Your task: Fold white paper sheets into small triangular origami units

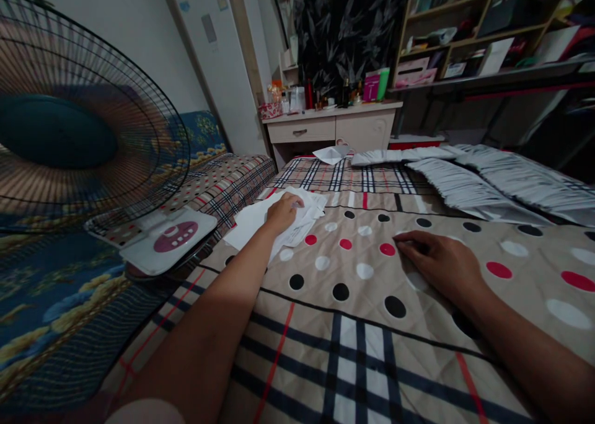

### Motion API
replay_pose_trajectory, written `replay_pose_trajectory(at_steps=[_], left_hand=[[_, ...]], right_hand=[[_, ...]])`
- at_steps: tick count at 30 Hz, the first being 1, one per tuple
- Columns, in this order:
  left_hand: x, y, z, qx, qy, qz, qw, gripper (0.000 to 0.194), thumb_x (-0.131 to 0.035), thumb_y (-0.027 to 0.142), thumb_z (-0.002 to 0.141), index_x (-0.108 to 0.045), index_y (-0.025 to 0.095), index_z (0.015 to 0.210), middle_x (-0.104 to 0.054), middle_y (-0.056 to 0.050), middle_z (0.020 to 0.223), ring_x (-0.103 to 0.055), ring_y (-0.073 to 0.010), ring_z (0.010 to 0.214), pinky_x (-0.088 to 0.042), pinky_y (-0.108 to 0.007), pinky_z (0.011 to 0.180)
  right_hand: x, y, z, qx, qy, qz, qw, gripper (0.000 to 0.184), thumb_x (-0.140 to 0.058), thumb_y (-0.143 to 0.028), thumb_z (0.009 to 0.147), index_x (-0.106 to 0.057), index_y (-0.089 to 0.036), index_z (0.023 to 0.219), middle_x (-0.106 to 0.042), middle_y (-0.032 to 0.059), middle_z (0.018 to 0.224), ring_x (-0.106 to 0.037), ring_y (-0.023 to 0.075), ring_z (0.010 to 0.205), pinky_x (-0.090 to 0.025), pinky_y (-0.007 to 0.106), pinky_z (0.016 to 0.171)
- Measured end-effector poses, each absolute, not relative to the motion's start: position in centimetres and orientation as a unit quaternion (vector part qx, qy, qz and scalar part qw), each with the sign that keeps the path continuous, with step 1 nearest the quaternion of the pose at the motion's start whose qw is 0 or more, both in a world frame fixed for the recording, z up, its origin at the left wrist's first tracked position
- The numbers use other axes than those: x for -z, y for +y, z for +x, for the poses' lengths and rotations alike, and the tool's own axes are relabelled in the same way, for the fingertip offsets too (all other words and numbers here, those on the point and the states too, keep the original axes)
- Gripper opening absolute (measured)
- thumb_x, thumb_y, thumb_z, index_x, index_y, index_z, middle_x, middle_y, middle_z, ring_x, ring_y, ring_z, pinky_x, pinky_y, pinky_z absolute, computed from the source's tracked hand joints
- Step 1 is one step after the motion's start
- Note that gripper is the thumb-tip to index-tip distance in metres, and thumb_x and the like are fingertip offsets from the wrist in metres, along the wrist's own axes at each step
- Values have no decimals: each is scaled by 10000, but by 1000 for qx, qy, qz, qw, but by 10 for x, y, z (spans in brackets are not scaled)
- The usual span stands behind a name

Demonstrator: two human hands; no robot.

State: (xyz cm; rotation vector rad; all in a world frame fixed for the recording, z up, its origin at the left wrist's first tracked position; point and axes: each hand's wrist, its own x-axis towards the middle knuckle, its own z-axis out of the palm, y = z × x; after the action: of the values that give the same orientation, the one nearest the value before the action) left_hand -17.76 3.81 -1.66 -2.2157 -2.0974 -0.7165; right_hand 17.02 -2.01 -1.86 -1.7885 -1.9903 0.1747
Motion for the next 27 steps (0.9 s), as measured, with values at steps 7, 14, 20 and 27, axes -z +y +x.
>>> replay_pose_trajectory(at_steps=[7, 14, 20, 27], left_hand=[[12, 36, -171, 196, -676, -710, 27, 407, -448, 125, 855, -608, 304, 1184, -544, -1, 1295, -590, -202, 1068, -462, -316, 902], [17, 41, -171, 203, -675, -709, 41, 355, -459, 93, 818, -626, 291, 1061, -566, -7, 1225, -609, -212, 1009, -473, -338, 848], [20, 50, -191, 386, -694, -605, 56, 308, -469, 34, 751, -657, 197, 932, -630, -54, 1062, -607, -183, 999, -470, -301, 904], [9, 27, -235, 297, -856, -415, 80, 265, -587, 285, 782, -723, 245, 1007, -711, -103, 1066, -624, -294, 1040, -468, -403, 857]], right_hand=[[18, -20, 170, -66, -723, -647, 235, 299, -533, -453, 810, -756, -330, 967, -722, 31, 742, -634, 236, 676, -364, 313, 549], [18, -21, 170, -67, -722, -647, 236, 310, -526, -461, 816, -757, -322, 968, -733, 32, 762, -642, 238, 689, -365, 314, 550], [18, -20, 172, -73, -728, -639, 237, 328, -520, -477, 824, -759, -308, 973, -728, 40, 764, -632, 246, 666, -361, 318, 540], [23, -17, 174, -75, -730, -634, 245, 308, -552, -476, 817, -762, -309, 968, -742, 50, 809, -645, 275, 720, -373, 330, 560]])
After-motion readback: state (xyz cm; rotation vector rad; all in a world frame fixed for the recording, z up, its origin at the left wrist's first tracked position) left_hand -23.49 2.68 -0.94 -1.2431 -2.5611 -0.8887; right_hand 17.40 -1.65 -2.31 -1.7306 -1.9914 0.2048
